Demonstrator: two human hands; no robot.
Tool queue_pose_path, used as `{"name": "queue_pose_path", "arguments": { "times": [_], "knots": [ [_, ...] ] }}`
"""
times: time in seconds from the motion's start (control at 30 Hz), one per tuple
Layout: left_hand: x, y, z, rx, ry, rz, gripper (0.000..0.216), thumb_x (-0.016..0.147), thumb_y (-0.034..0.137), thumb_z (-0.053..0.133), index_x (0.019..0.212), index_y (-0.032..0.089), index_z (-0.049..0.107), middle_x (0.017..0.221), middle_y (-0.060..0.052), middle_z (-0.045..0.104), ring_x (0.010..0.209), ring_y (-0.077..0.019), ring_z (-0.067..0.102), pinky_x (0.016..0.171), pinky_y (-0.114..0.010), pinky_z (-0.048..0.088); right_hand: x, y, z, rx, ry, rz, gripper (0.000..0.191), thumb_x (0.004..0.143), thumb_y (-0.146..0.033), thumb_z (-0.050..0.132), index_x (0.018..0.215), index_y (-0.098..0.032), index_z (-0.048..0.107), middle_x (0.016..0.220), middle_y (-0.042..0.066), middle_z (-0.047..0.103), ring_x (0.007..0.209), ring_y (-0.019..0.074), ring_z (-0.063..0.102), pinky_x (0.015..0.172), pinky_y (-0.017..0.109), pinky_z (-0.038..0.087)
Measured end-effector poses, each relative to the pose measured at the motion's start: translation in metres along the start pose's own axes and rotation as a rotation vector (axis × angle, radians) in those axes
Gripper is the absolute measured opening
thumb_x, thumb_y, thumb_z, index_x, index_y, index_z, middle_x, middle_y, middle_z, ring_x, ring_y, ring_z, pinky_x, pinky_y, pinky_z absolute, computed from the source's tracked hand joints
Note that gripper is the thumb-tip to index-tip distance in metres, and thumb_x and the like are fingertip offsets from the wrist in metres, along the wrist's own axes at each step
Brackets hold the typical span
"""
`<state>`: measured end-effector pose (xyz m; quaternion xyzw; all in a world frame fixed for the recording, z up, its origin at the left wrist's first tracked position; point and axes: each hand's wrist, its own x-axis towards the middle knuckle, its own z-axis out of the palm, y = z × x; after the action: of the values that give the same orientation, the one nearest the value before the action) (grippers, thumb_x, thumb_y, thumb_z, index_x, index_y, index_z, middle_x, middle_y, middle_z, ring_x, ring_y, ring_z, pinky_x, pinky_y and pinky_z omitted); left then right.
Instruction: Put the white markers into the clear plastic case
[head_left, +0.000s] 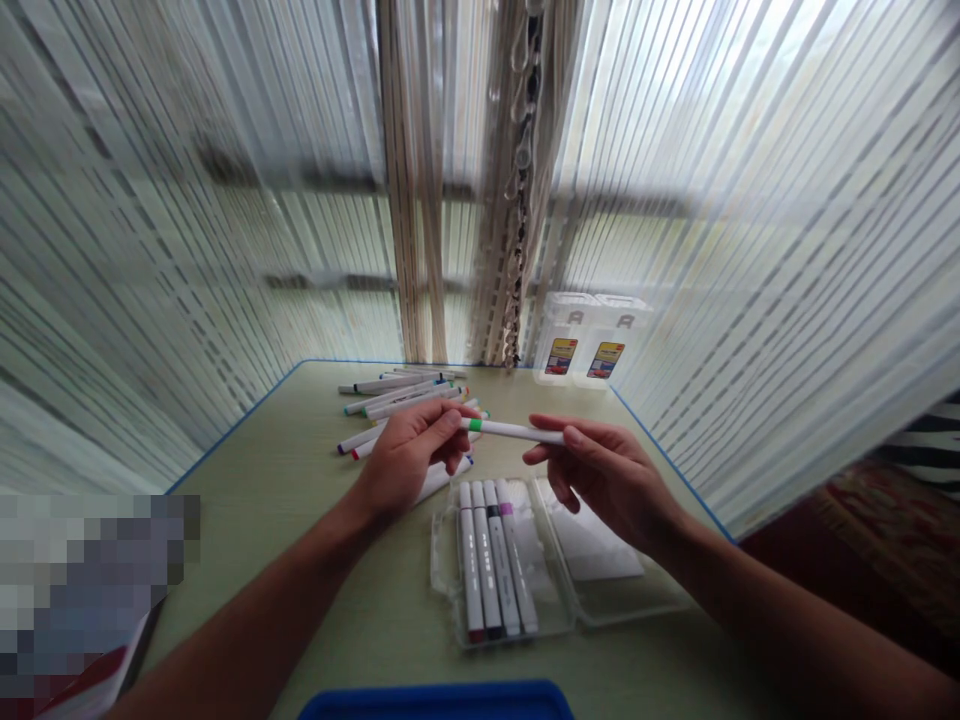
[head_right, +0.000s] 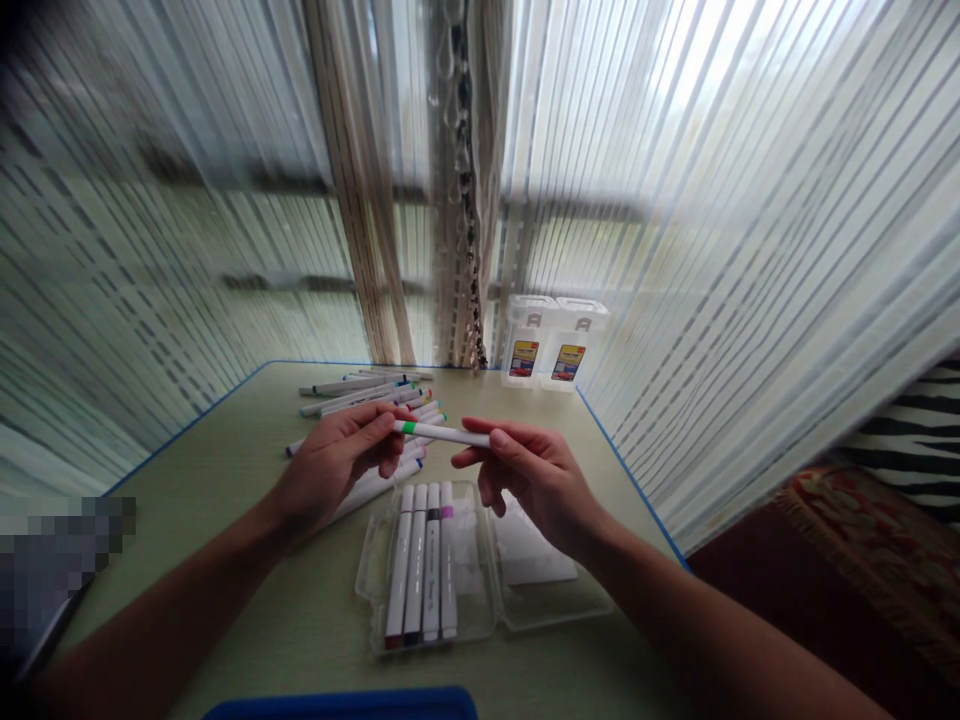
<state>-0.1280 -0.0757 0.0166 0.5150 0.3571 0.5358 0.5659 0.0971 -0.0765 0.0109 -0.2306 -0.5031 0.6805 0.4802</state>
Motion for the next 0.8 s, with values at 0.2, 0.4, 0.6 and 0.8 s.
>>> {"name": "queue_pose_path", "arguments": {
  "times": [0.2, 0.4, 0.6, 0.8],
  "knots": [
    [-0.003, 0.003, 0.001, -0.108, -0.023, -0.007, 0.022, 0.088, 0.026, 0.059, 0.096, 0.009, 0.071, 0.07, -0.006, 0.067, 0.054, -0.0104, 0.055, 0.053, -0.022, 0.041, 0.002, -0.004, 0.002, 0.066, 0.052, 0.006, 0.024, 0.089, -0.025, 0.061, 0.106, -0.013, 0.073, 0.085, 0.013, 0.077, 0.048, 0.0112, 0.06, 0.043, 0.021, 0.045],
    [-0.006, 0.007, 0.003, -0.157, -0.122, 0.04, 0.028, 0.089, 0.025, 0.058, 0.106, 0.007, 0.07, 0.08, -0.013, 0.071, 0.057, -0.0119, 0.056, 0.056, -0.024, 0.041, 0.006, -0.004, -0.001, 0.107, 0.116, 0.007, 0.021, 0.088, -0.024, 0.061, 0.099, -0.011, 0.074, 0.08, 0.012, 0.077, 0.044, 0.0105, 0.059, 0.039, 0.019, 0.043],
    [-0.008, 0.007, 0.002, -0.135, -0.191, 0.068, 0.031, 0.088, 0.024, 0.059, 0.113, 0.009, 0.069, 0.087, -0.013, 0.072, 0.06, -0.0123, 0.056, 0.058, -0.026, 0.041, 0.011, -0.001, -0.005, 0.11, 0.178, 0.042, 0.02, 0.086, -0.026, 0.063, 0.095, -0.012, 0.074, 0.076, 0.01, 0.076, 0.042, 0.0089, 0.055, 0.037, 0.018, 0.041],
    [-0.007, 0.007, 0.002, -0.009, -0.127, 0.057, 0.032, 0.087, 0.028, 0.061, 0.111, 0.008, 0.069, 0.085, -0.013, 0.073, 0.058, -0.0116, 0.055, 0.057, -0.027, 0.041, 0.01, -0.002, -0.004, 0.058, 0.226, 0.028, 0.021, 0.084, -0.029, 0.066, 0.093, -0.013, 0.074, 0.073, 0.009, 0.075, 0.042, 0.0096, 0.054, 0.036, 0.019, 0.041]
  ]
}}
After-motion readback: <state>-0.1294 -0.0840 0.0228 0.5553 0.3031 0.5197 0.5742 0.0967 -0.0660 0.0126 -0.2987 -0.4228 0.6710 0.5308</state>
